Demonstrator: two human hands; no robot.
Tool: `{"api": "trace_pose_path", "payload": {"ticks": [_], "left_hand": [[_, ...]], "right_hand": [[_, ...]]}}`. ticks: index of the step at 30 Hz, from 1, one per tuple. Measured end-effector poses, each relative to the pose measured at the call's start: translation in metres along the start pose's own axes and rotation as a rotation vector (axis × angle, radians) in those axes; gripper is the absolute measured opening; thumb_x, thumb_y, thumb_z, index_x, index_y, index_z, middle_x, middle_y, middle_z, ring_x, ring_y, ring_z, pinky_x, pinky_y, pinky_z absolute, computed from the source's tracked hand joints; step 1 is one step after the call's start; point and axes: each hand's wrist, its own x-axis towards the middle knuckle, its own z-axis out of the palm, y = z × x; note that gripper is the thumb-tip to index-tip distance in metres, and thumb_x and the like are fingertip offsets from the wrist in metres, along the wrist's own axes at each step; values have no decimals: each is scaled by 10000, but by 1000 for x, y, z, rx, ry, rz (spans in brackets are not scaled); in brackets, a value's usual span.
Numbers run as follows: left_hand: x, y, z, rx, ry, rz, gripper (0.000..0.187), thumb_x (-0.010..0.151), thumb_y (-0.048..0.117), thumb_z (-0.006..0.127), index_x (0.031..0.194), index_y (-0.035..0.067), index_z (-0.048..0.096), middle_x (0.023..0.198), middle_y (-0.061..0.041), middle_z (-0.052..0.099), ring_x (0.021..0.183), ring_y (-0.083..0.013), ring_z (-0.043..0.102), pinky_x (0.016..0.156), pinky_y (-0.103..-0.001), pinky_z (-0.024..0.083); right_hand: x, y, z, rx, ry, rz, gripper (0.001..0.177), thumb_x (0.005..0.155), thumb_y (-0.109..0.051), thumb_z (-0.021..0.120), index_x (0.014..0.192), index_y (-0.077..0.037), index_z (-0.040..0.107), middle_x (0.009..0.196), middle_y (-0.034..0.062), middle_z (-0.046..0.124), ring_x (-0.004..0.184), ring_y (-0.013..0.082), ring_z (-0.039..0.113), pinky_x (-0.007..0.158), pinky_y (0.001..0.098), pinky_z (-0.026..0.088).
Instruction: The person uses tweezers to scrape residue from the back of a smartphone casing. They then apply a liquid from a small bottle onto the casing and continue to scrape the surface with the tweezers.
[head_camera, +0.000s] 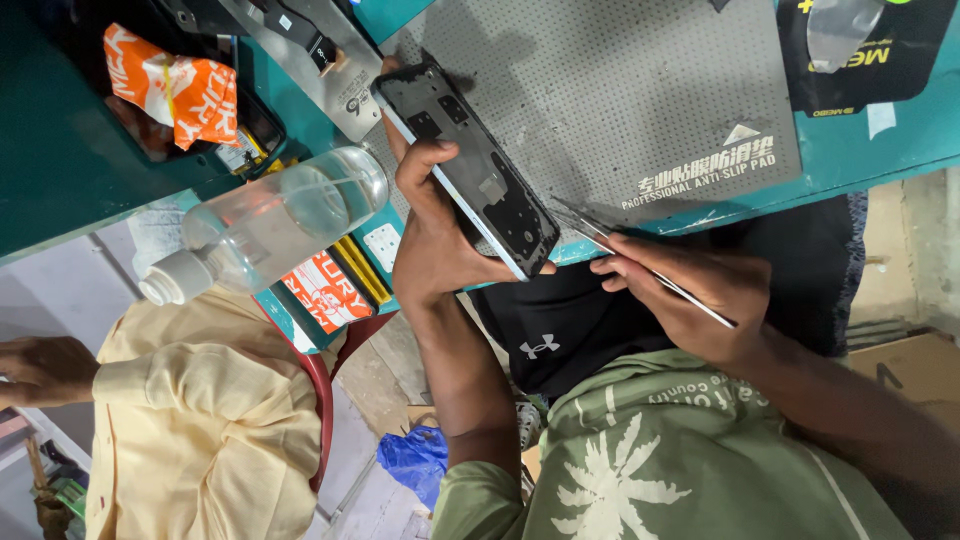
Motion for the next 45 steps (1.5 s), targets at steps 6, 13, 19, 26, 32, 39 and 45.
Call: {"api": "trace_pose_path", "payload": {"ticks": [6, 13, 19, 26, 32, 39, 45], "left_hand": [[5, 5, -1, 1, 6, 2, 1332, 547, 399, 1101, 1478, 220, 165, 1569, -190, 132, 1232, -242, 515, 994, -365, 540], [1, 3, 0, 4, 8, -5, 1325, 557, 416, 1095, 1477, 206, 164, 1532, -182, 208, 1233, -246, 521, 1013, -376, 543], [2, 3, 1, 38, 37, 21, 1304, 512, 386, 1075, 1441, 187, 182, 1494, -188, 277, 1282, -271, 479, 1075, -407, 484], [-7, -3, 3, -31, 8, -83, 1323, 557, 390, 1093, 1463, 177, 153, 1404, -149, 396, 1246, -238, 547, 1092, -401, 501], [0, 4, 2, 9, 20, -7, 1319, 526, 358, 1073, 1447, 184, 146, 1517, -202, 258, 1292, -277, 499, 1098, -416, 488], [2, 8, 1, -82, 3, -167, 1302, 516, 472, 1070, 1390, 177, 152, 1453, -231, 326, 1285, -313, 524, 1109, -451, 497], [11, 8, -1, 111, 111, 172, 1313, 370, 361, 1023, 1367, 177, 188, 1575, -278, 180, 1403, -379, 321, 1149, -507, 383]], "right_hand": [[4, -5, -2, -69, -3, -66, 323, 939, 99, 718, 1254, 82, 645, 1183, 191, 731, 1029, 243, 771, 872, 332, 618], [7, -3, 0, -115, -13, -116, 327, 913, 100, 742, 1229, 80, 659, 1206, 193, 724, 1042, 234, 764, 882, 321, 609], [15, -7, 0, -195, 12, -178, 316, 898, 92, 779, 1197, 75, 679, 1176, 188, 736, 1030, 248, 770, 874, 324, 608], [13, -3, -1, -280, -20, -300, 294, 895, 73, 793, 1165, 91, 679, 1116, 187, 747, 1011, 277, 772, 867, 349, 649], [1, 3, -4, -456, -44, -452, 288, 868, 55, 820, 1121, 93, 689, 1075, 190, 753, 972, 299, 769, 847, 367, 646], [-3, 10, -4, -454, -23, -479, 342, 851, 57, 825, 1157, 105, 681, 1115, 195, 746, 1003, 315, 766, 866, 368, 599], [1, 11, -2, -446, -46, -470, 354, 845, 69, 825, 1162, 99, 669, 1116, 185, 743, 1012, 303, 759, 897, 377, 639]]}}
